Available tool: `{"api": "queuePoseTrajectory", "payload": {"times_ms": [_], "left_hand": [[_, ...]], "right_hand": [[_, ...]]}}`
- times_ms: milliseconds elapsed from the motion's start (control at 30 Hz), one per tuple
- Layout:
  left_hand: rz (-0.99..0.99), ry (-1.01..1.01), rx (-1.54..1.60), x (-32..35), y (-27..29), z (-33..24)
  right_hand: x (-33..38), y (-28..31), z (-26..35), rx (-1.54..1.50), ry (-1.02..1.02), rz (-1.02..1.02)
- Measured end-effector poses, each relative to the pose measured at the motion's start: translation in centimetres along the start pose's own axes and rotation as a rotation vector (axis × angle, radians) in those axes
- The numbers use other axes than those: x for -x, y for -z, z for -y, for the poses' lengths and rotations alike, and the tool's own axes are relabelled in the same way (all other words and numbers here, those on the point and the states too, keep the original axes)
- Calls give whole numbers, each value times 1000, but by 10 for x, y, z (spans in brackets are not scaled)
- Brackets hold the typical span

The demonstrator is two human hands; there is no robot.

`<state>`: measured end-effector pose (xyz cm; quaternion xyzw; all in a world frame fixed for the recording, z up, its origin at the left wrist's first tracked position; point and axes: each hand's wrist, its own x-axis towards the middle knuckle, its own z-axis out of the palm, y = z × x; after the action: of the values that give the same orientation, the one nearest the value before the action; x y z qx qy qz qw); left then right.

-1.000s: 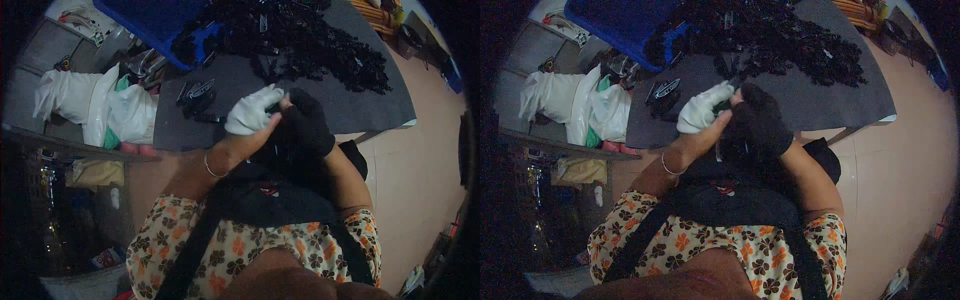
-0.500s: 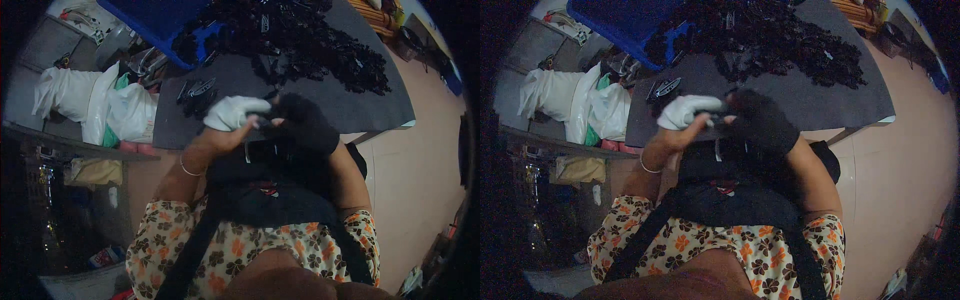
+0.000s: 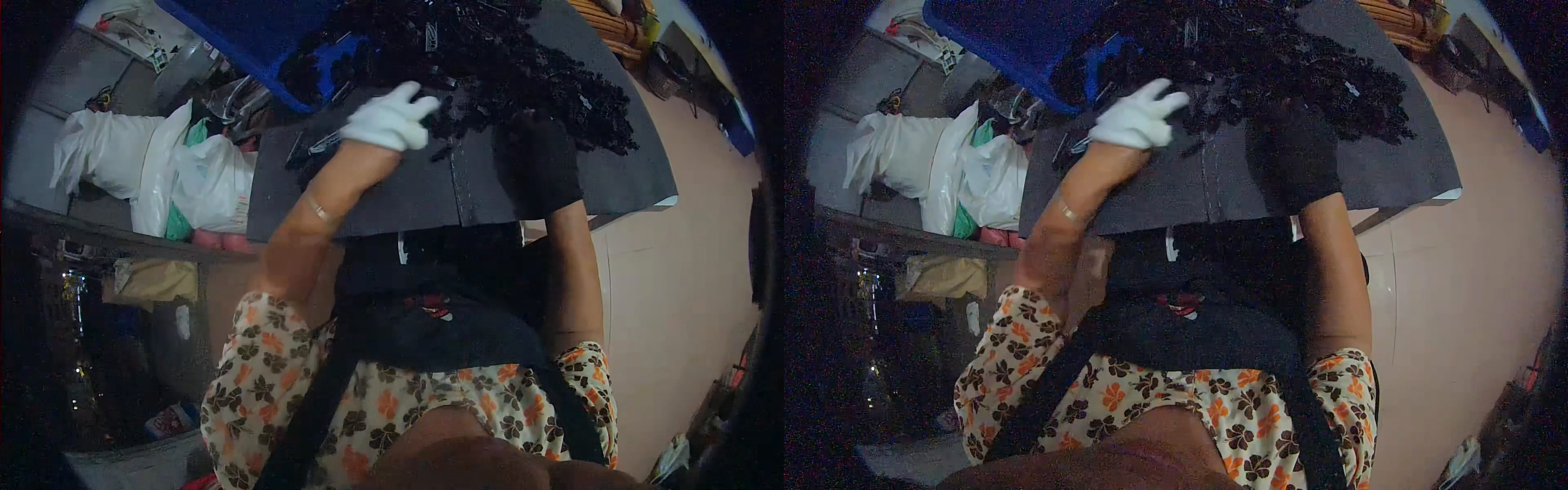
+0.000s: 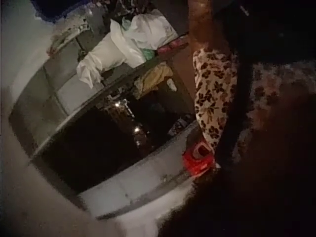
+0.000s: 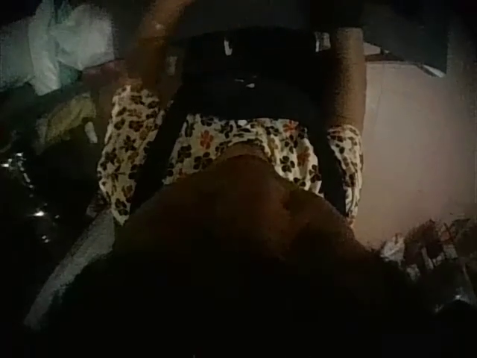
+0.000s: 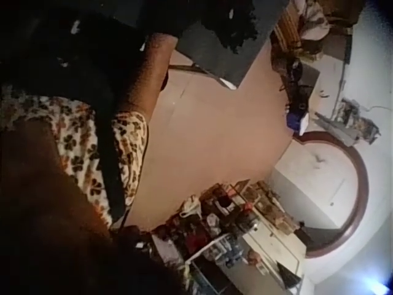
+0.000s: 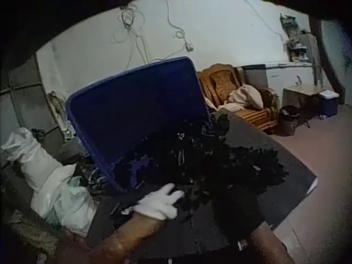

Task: Assembling small black plastic or mechanical components at a factory workstation.

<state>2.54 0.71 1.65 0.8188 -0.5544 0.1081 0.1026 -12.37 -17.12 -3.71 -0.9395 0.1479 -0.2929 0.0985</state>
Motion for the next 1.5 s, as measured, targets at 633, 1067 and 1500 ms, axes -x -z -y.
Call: {"api": "queuePoseTrajectory", "payload": {"times_ms": [633,1067,1500], "left_hand": [[-304,321,1047,28,-14,21],[-90,464,1515,50,-15,-10],[-61,354,1287,54,-15,-35]], "right_hand": [[7,11,13,1,-57,-30],[18,-4,-1,-473,-135,-83],[23,7,44,-795,86,-53]]}}
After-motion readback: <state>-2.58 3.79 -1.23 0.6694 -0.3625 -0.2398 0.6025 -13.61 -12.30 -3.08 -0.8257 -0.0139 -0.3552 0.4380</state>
